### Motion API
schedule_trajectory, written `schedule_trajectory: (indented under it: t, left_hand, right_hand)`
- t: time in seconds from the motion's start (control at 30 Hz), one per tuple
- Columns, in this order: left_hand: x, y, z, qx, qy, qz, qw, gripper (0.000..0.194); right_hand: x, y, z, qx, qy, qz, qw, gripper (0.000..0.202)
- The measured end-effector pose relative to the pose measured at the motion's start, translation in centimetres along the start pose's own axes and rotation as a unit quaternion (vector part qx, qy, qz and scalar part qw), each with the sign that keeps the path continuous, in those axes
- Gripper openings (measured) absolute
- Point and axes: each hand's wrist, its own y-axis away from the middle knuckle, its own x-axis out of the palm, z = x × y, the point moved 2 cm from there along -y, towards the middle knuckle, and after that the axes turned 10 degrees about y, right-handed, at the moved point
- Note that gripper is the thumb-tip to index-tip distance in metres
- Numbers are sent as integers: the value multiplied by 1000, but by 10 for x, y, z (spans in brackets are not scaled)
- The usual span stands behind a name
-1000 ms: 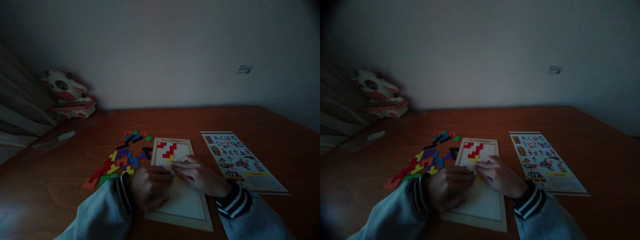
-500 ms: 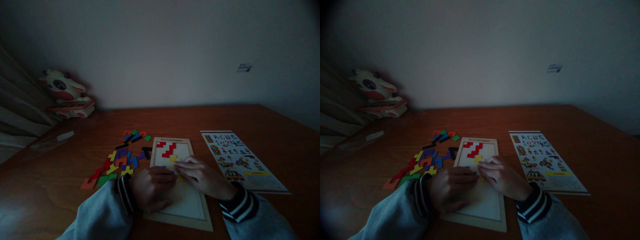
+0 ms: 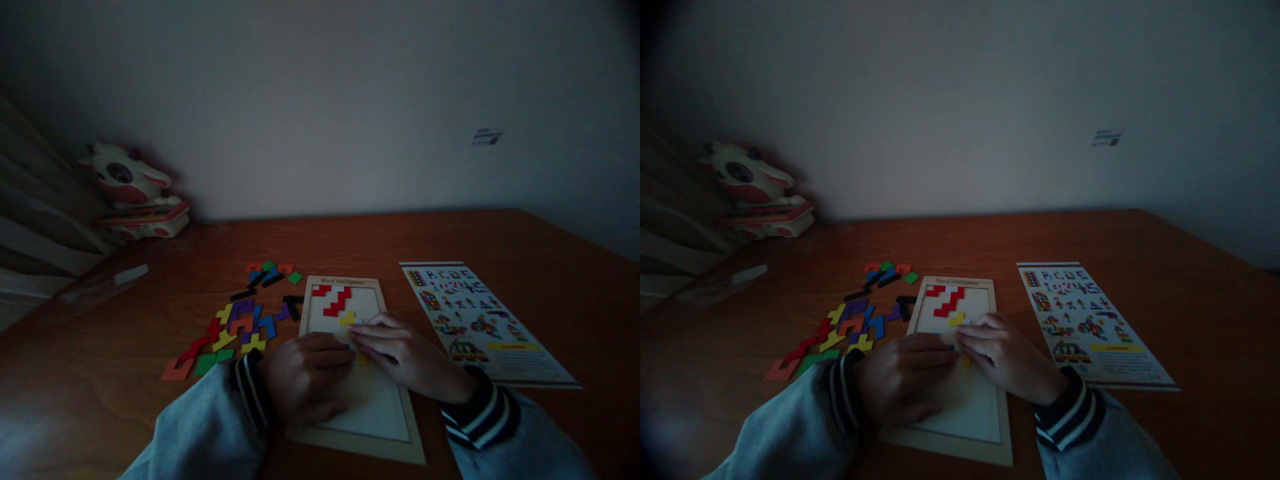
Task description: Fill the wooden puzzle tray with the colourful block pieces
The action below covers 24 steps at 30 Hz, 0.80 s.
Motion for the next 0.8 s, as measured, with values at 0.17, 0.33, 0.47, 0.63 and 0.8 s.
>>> schedule_trajectory:
  t: [0.17, 0.33, 0.47, 0.63, 0.8]
  left_hand:
    - [2, 1, 1, 2, -15, 5, 1000, 49]
    - [1, 0, 1, 12, -21, -5, 1000, 48]
    - [-1, -1, -2, 13, -17, -15, 1000, 47]
    - [-7, -1, 0, -3, -34, -64, 997, 43]
    - [-15, 3, 15, -129, -82, -130, 980, 39]
  right_hand:
    - [-2, -1, 1, -12, 22, -13, 1000, 35]
    - [-2, -2, 2, -16, 31, -27, 999, 34]
    - [-4, -2, 3, -11, 26, -41, 999, 34]
    - [-8, -6, -6, 33, 25, -71, 997, 36]
    - [-5, -21, -27, 34, 43, -50, 997, 37]
